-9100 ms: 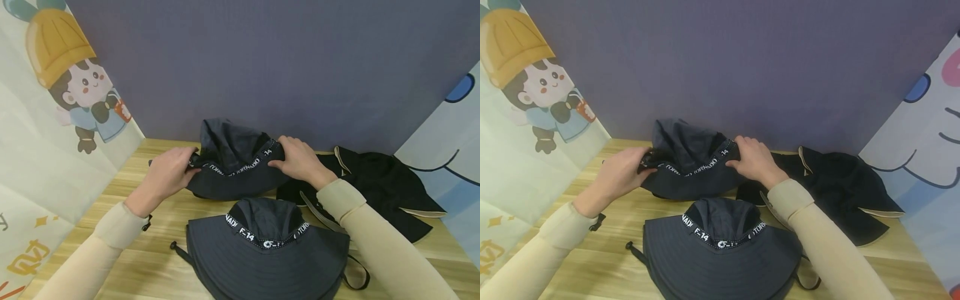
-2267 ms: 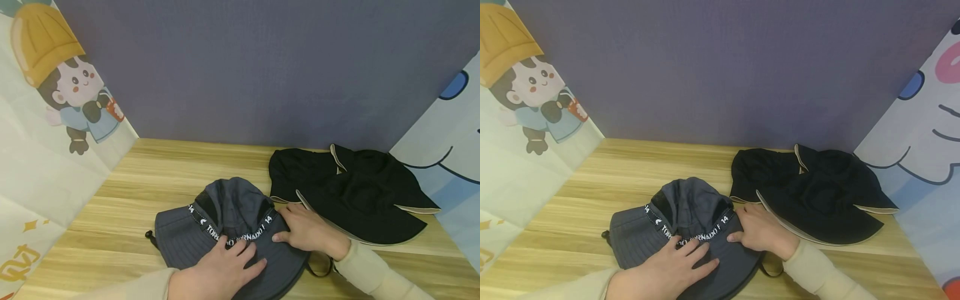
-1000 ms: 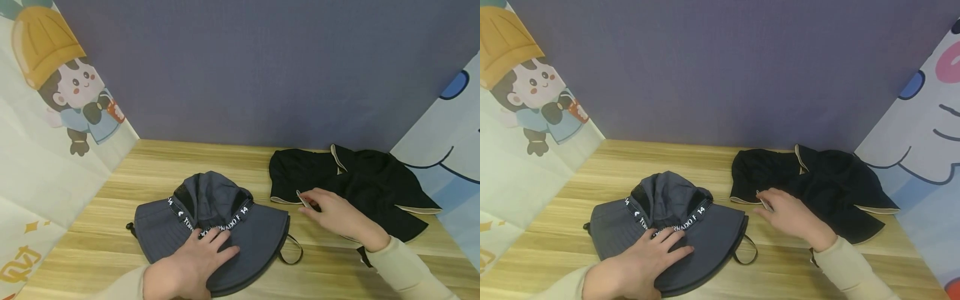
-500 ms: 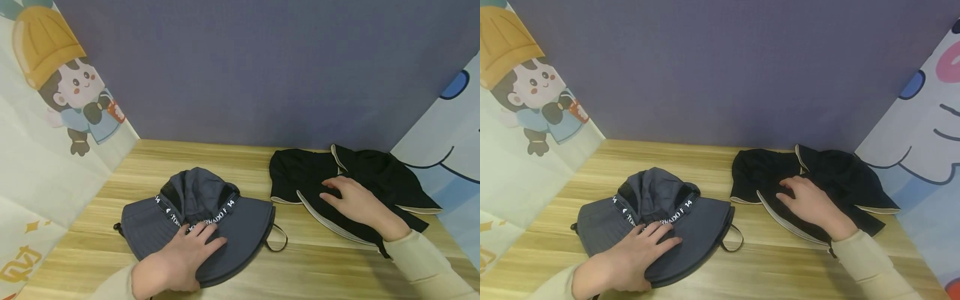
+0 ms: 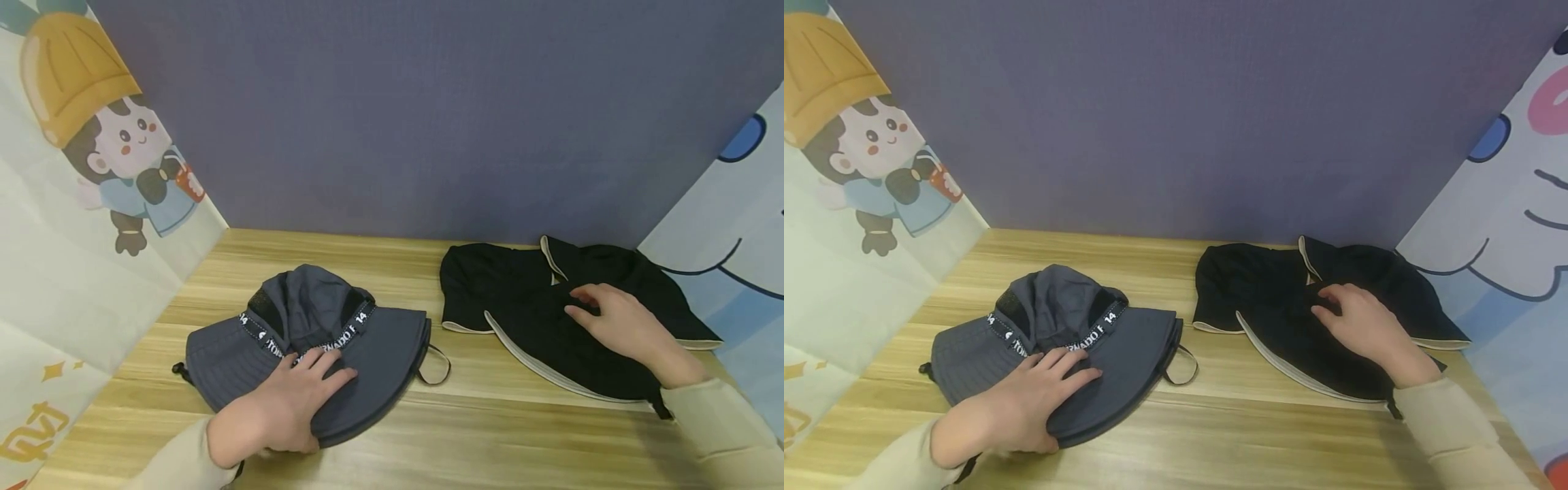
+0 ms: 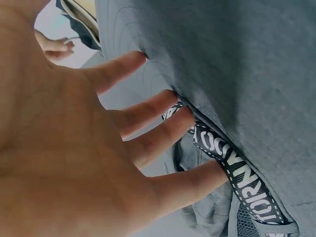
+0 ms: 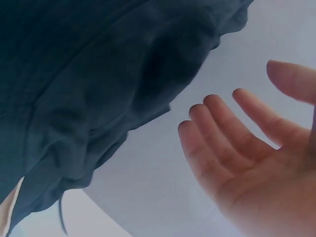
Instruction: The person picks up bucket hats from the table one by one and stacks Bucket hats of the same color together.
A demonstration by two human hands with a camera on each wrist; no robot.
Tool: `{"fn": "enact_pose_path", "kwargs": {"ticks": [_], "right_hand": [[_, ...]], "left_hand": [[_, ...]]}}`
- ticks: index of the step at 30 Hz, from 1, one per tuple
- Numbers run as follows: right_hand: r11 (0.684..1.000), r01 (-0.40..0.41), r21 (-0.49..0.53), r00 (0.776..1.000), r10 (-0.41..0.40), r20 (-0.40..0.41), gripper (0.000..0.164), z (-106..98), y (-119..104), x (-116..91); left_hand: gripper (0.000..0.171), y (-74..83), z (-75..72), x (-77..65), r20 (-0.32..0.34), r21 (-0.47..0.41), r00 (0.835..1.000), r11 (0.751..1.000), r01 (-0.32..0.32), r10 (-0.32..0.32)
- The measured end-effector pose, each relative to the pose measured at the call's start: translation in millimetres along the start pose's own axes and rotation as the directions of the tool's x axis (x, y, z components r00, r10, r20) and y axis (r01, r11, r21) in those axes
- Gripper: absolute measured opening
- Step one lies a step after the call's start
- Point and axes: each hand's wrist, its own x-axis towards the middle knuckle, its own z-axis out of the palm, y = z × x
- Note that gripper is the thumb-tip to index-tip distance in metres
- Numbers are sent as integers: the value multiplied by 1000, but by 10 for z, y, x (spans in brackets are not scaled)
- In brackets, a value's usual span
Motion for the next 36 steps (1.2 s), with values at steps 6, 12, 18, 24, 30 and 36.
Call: {"fn": "enact_pose_path", "kwargs": {"ticks": [6, 12, 18, 24, 30, 36], "right_hand": [[999, -48, -12, 999, 48, 26, 52, -23, 205, -38], [996, -88, -34, 995, 90, 45, 54, -49, 399, -81], [990, -128, -57, 989, 131, 60, 55, -66, 600, -135], [987, -142, -73, 987, 146, 66, 57, -60, 763, -155], [987, -148, -65, 986, 153, 68, 60, -75, 847, -168], [978, -190, -86, 979, 195, 50, 67, -90, 931, -197]], "left_hand": [[106, -81, -35, 42, -12, -17, 1000, 1000, 8, -8], [105, -136, -48, 125, -10, -24, 1000, 1000, 20, -20], [104, -212, -73, 237, -29, -17, 999, 1000, 18, -19], [103, -295, -117, 336, -34, -28, 999, 999, 19, -20], [103, -374, -162, 429, -31, -35, 999, 999, 30, -31], [103, -440, -185, 525, -28, -49, 998, 997, 54, -55]]}}
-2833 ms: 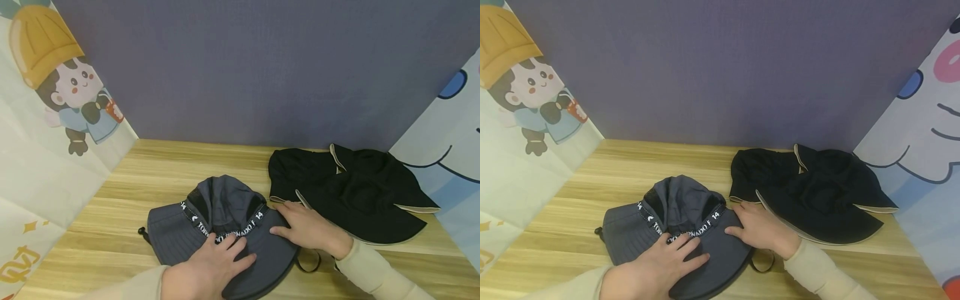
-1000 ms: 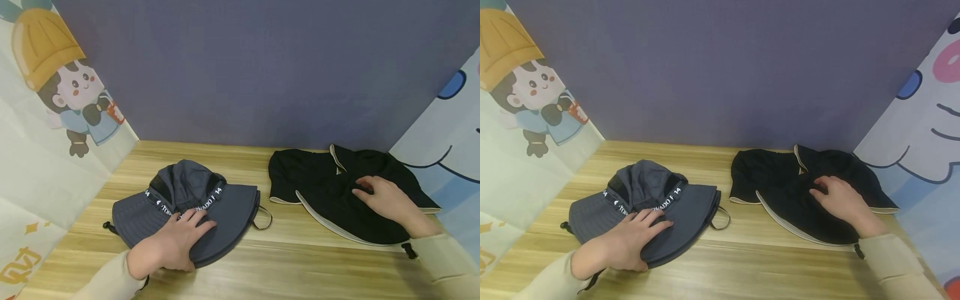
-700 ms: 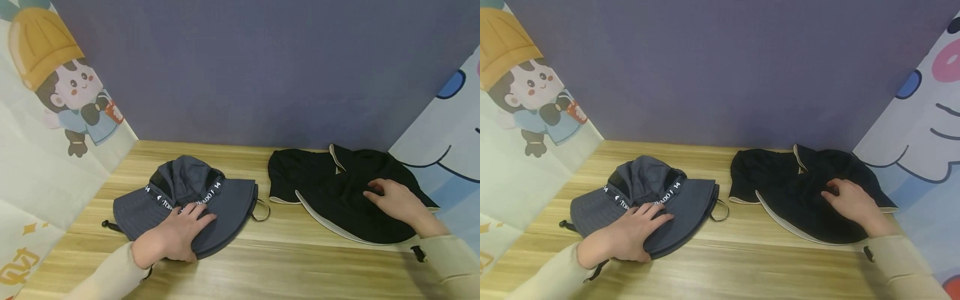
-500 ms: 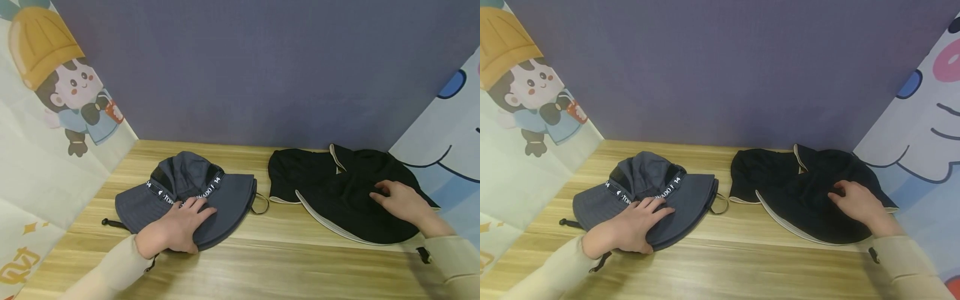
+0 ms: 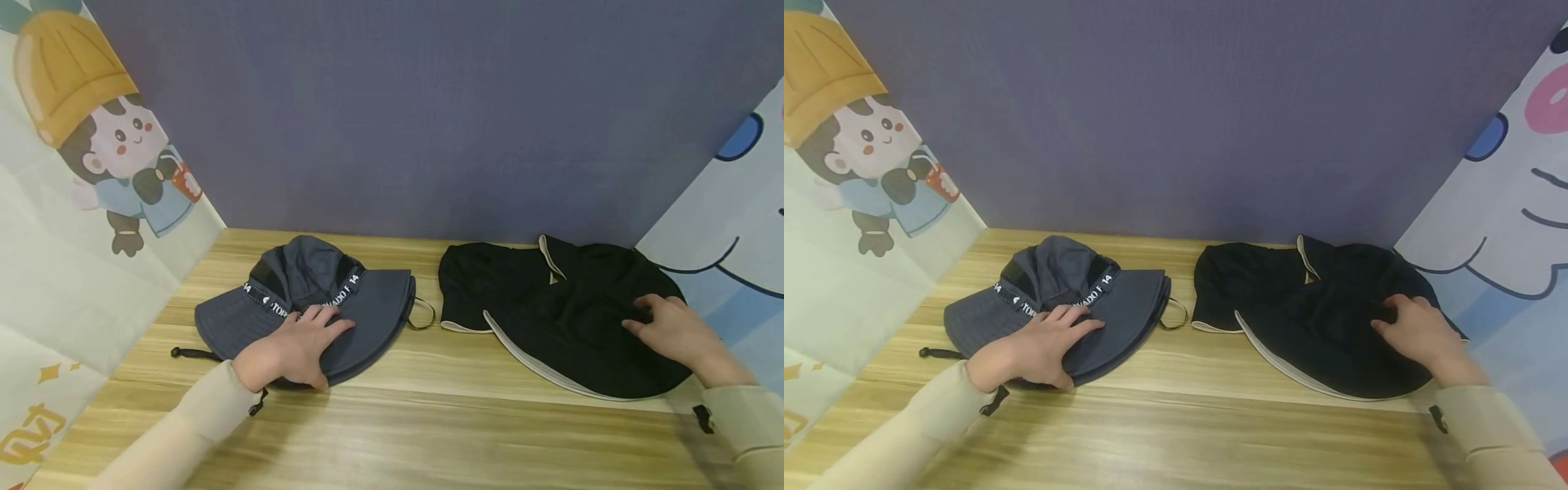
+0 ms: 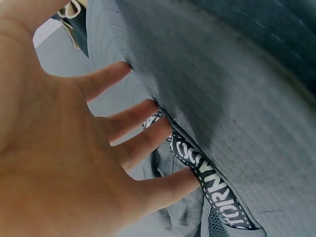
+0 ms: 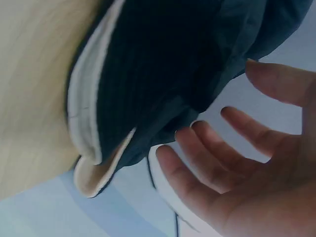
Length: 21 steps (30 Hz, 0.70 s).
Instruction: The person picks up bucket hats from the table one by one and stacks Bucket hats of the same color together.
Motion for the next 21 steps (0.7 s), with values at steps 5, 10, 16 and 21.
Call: {"fn": "enact_pose_path", "kwargs": {"ticks": [5, 10, 16, 21], "right_hand": [[999, -37, -7, 996, 38, 76, 88, 10, 120, -7], [998, -65, 0, 985, 64, 160, 96, 57, 223, 13], [998, -67, -4, 981, 67, 182, 97, 85, 280, 32], [997, -74, 3, 980, 72, 185, 96, 89, 290, 29]], "left_hand": [[104, -38, -19, 80, 4, 1, 1000, 1000, 27, -27], [105, -70, -30, 136, 2, -2, 999, 999, 37, -37], [105, -103, -31, 201, 4, -11, 999, 999, 41, -41], [105, -131, -53, 251, 8, -4, 999, 999, 53, -53]]}}
